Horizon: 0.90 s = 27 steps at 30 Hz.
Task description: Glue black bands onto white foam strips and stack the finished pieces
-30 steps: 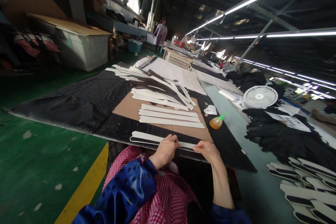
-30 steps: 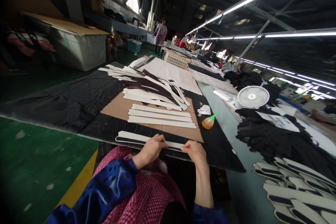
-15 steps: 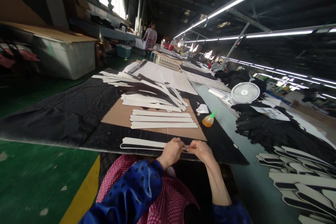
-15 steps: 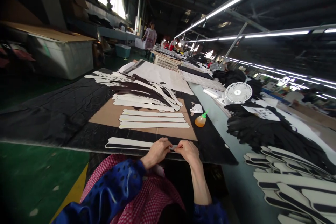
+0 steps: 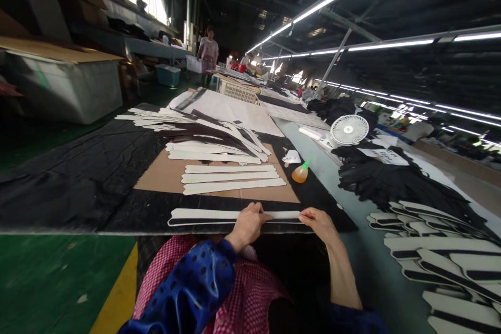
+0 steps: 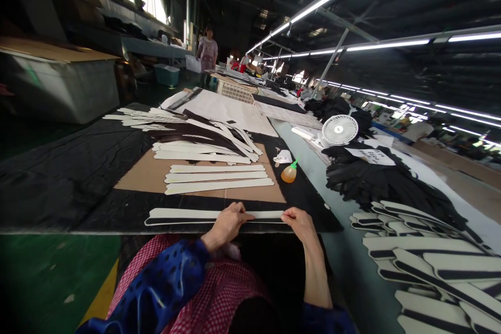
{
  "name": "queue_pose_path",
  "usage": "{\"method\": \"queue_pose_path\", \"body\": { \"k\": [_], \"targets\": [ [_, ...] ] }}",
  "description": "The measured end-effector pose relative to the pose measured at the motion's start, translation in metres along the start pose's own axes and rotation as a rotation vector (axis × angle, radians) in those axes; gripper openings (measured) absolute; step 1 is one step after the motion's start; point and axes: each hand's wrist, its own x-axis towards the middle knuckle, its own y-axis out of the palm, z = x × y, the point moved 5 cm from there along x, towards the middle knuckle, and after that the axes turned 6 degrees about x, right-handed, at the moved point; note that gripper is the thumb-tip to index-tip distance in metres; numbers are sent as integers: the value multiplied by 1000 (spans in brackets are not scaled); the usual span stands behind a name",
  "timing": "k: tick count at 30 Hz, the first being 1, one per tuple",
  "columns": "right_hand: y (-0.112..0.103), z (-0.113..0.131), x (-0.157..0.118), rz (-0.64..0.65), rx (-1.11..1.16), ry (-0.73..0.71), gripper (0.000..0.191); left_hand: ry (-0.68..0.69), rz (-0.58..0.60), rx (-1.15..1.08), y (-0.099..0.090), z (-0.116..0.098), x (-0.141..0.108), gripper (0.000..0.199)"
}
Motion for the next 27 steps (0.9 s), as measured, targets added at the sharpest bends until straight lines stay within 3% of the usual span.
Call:
{"method": "queue_pose_path", "body": {
  "k": [5, 15, 21, 27],
  "targets": [
    [0, 1, 1, -109, -87, 50, 21, 15, 32, 27, -1, -2, -1, 40],
    [7, -8, 4, -98, -112, 55, 19, 25, 93, 48, -9, -9, -2, 44],
    [2, -12, 1, -91, -26, 51, 24, 33, 83, 66, -6, -9, -1, 45],
    [4, -11, 1, -108, -76, 89, 22, 36, 75, 79, -4, -8, -2, 45]
  ]
}}
